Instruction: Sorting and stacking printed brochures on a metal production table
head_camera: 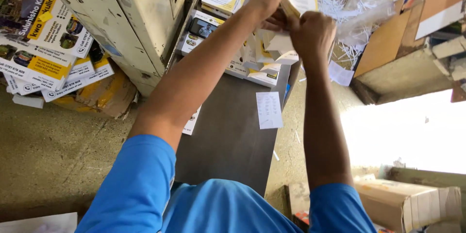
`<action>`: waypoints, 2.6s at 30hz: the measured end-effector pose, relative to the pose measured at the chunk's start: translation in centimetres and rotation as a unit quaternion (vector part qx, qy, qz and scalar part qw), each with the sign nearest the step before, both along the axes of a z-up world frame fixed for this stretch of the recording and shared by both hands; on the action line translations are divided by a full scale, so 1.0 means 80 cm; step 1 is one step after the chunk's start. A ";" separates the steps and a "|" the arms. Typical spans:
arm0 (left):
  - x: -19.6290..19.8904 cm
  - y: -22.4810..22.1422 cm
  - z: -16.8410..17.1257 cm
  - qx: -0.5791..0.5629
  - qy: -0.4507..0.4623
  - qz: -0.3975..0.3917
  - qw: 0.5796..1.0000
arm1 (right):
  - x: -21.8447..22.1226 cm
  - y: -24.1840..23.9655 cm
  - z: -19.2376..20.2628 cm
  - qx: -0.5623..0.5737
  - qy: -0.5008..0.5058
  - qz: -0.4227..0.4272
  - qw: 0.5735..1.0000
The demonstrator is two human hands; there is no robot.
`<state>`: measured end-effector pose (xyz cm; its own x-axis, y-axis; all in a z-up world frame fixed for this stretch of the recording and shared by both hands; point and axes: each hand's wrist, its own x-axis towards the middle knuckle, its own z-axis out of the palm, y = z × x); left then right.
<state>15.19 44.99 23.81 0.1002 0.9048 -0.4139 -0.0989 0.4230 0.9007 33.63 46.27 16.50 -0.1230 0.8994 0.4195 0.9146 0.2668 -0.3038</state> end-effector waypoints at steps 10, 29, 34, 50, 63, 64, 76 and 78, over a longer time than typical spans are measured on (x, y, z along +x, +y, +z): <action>0.019 0.037 -0.066 0.090 0.199 -0.007 0.976 | -0.004 -0.094 0.022 0.131 0.123 0.084 0.980; -0.141 -0.443 -0.440 0.059 0.034 0.136 0.988 | -0.014 -0.353 -0.272 -0.446 0.538 0.089 0.710; -0.132 -0.507 -0.402 0.154 0.170 0.198 0.953 | 0.012 -0.363 -0.348 -0.342 0.410 0.221 0.816; -0.106 -0.505 -0.426 0.268 0.073 0.223 0.934 | -0.046 -0.397 -0.356 -0.297 0.538 0.290 0.733; -0.094 -0.507 -0.423 0.213 0.118 0.188 0.951 | -0.035 -0.403 -0.367 -0.298 0.516 0.276 0.754; -0.096 -0.509 -0.425 0.207 0.120 0.185 0.953 | -0.038 -0.404 -0.369 -0.302 0.513 0.286 0.751; -0.103 -0.511 -0.430 0.242 0.126 0.158 0.949 | -0.028 -0.395 -0.365 -0.313 0.477 0.289 0.769; -0.117 -0.516 -0.398 0.248 0.172 0.141 0.943 | -0.015 -0.393 -0.364 -0.322 0.436 0.273 0.795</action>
